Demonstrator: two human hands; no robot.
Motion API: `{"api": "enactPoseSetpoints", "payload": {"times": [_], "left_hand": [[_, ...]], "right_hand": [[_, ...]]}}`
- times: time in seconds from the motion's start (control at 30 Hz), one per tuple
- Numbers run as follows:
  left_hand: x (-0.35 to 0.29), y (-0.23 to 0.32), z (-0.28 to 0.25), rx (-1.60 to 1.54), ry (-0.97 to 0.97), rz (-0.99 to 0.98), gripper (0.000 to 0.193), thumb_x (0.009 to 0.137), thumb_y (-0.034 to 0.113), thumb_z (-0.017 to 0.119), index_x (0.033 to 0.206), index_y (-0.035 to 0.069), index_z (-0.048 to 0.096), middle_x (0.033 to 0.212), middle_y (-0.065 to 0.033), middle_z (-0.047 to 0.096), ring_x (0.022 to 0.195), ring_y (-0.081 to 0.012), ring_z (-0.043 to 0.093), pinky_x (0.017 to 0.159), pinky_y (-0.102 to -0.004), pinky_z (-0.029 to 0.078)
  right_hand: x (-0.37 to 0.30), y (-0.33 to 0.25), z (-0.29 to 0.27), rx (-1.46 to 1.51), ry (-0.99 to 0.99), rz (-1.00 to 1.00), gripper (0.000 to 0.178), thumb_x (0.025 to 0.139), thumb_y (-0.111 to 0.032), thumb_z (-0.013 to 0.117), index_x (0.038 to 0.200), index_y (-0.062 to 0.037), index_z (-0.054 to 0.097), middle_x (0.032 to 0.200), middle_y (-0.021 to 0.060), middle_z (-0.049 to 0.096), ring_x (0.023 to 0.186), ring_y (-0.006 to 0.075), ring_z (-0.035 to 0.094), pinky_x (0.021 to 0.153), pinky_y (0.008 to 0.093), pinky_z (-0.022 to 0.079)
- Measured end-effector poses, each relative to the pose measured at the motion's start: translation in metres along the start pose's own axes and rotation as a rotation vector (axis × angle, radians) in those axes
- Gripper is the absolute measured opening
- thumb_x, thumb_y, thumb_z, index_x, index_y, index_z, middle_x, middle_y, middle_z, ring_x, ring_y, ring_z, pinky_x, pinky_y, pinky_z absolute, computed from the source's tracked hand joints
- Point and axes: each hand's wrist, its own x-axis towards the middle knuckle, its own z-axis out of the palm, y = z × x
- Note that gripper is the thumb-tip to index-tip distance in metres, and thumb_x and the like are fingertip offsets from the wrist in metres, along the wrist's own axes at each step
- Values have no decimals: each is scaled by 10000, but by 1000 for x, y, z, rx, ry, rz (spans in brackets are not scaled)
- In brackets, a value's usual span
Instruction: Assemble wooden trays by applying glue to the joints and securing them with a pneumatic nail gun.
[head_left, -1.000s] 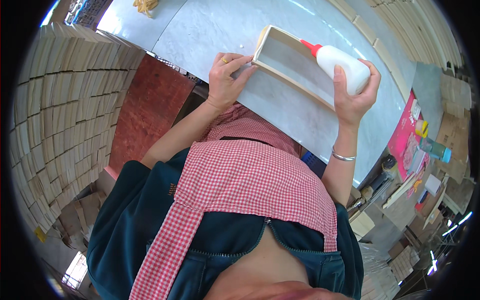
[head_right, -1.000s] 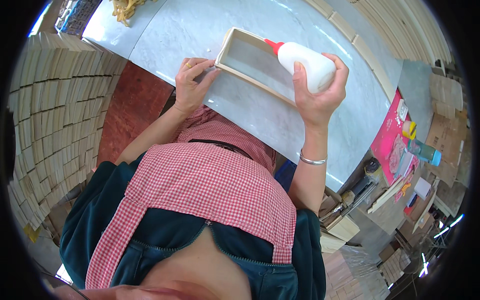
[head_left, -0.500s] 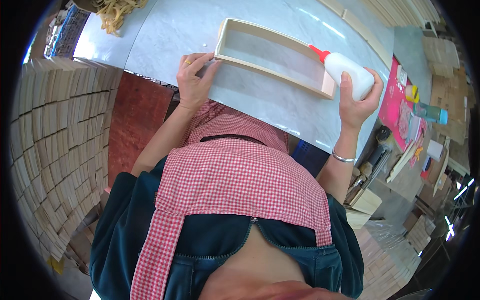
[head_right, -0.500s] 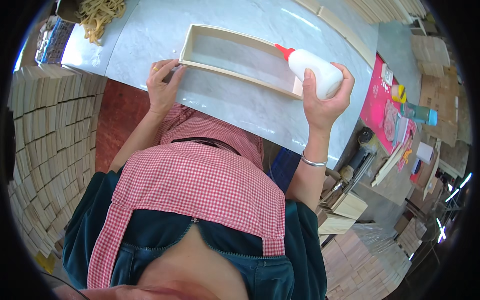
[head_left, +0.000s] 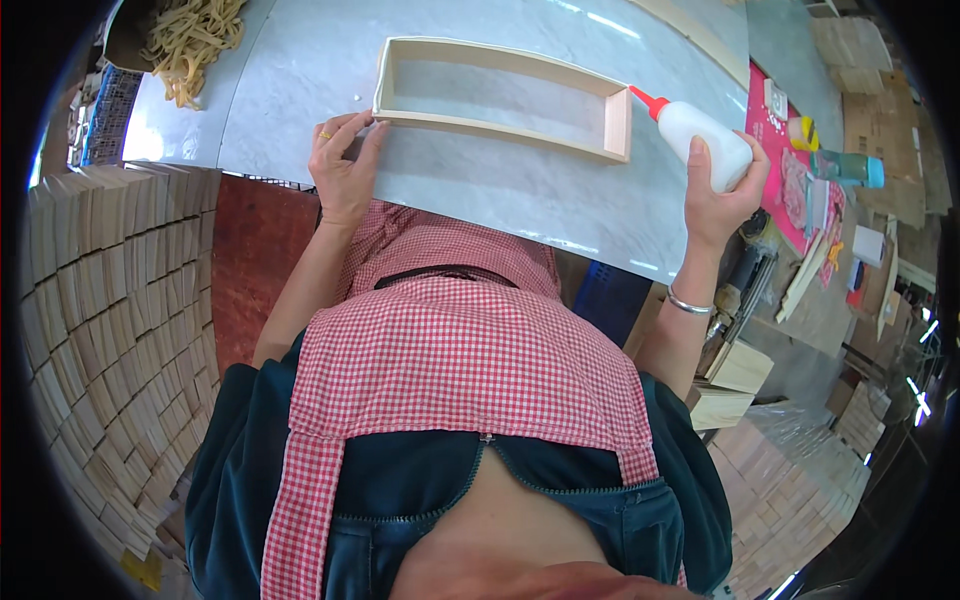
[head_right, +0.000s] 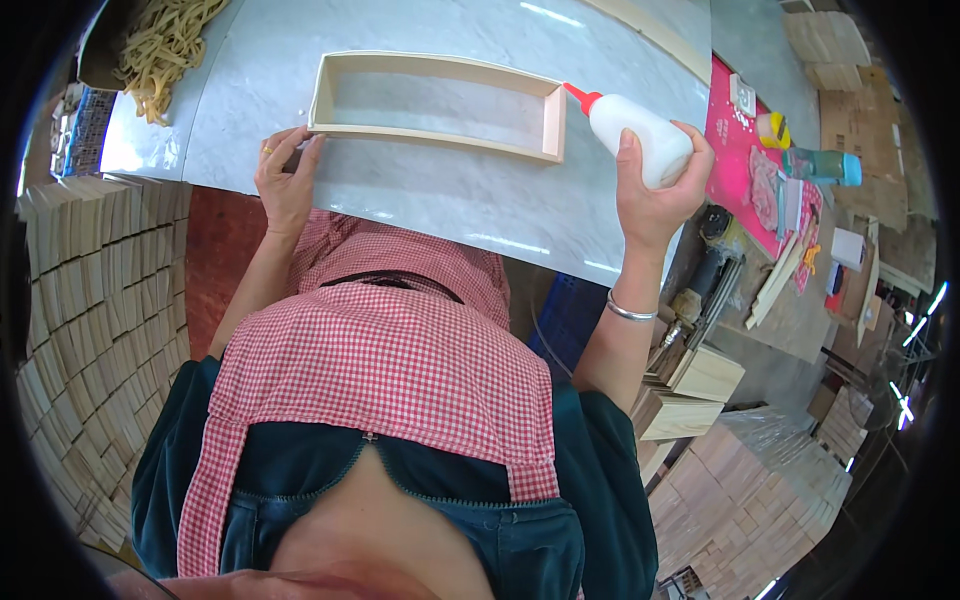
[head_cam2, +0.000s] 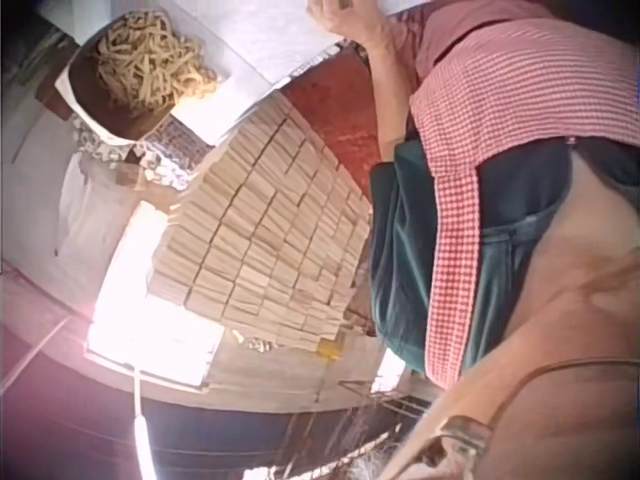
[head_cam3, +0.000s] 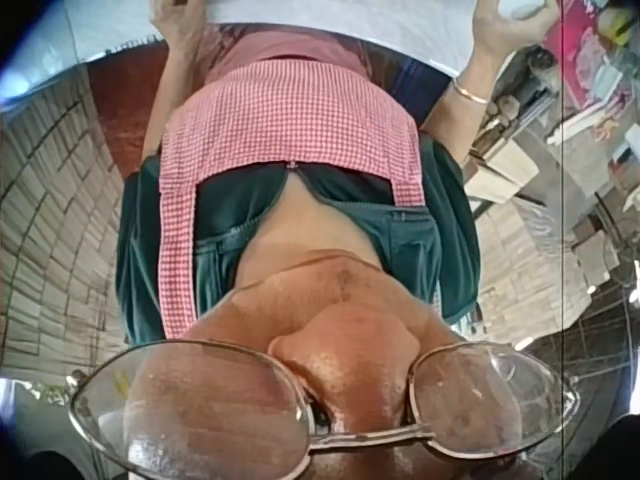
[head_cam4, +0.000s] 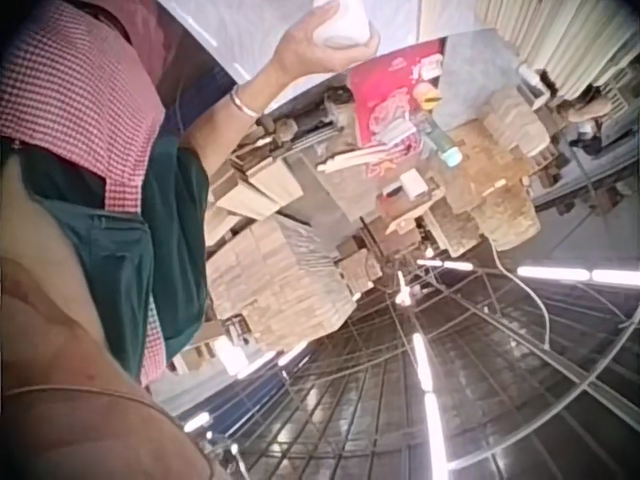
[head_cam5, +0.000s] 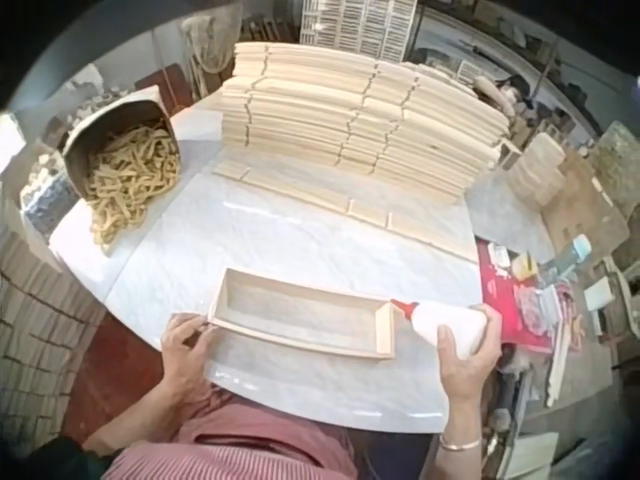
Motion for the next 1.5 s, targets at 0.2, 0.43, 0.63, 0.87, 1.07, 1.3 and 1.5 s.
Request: {"api": "enactPoseSetpoints", "payload": {"times": [0.2,0.43,0.63,0.87,1.07,1.3,1.5], "left_hand": [[0,1,0,3,-2,11,238,838,124,810,1067,65,783,1006,-46,710,899,-172,562,766,-286,509],[2,4,0,-25,-6,-29,233,845,135,808,1067,67,785,1011,-48,715,906,-172,570,766,-279,514],[2,4,-2,-7,-6,-19,237,845,144,811,1066,65,786,1016,-50,718,914,-172,578,765,-278,517],[2,3,2,-56,38,48,223,837,141,809,1047,70,791,985,-46,713,883,-171,570,731,-280,503],[-1,3,3,-59,59,50,223,820,123,808,1040,83,796,959,-37,707,865,-168,551,718,-274,494],[1,1,2,-51,71,74,220,819,117,805,1038,92,799,944,-31,701,866,-166,541,713,-270,493],[2,4,1,-40,67,69,216,819,109,805,1033,90,800,945,-30,700,863,-162,539,714,-270,492]], "right_hand": [[-8,-4,-10,11,-16,29,443,834,-188,819,1178,-29,590,1071,123,660,928,250,628,842,355,533],[-30,-19,-35,-34,-59,42,464,817,-171,823,1190,-34,582,1077,123,655,902,251,627,828,360,528],[-43,-34,-51,-47,-108,71,498,799,-163,826,1206,-38,566,1081,119,635,879,250,621,804,354,523],[-58,-86,11,393,-202,347,495,842,-171,782,1254,-38,542,1119,131,608,963,272,627,636,291,567],[-66,-132,96,615,-328,235,525,816,-172,807,1235,-47,518,1120,120,595,917,235,619,780,330,539],[-61,-138,113,574,-333,80,509,822,-174,811,1217,-44,519,1103,115,600,913,238,622,784,331,539],[-57,-127,90,436,-310,38,494,829,-173,806,1212,-42,523,1098,112,604,913,236,622,785,333,539]]}}
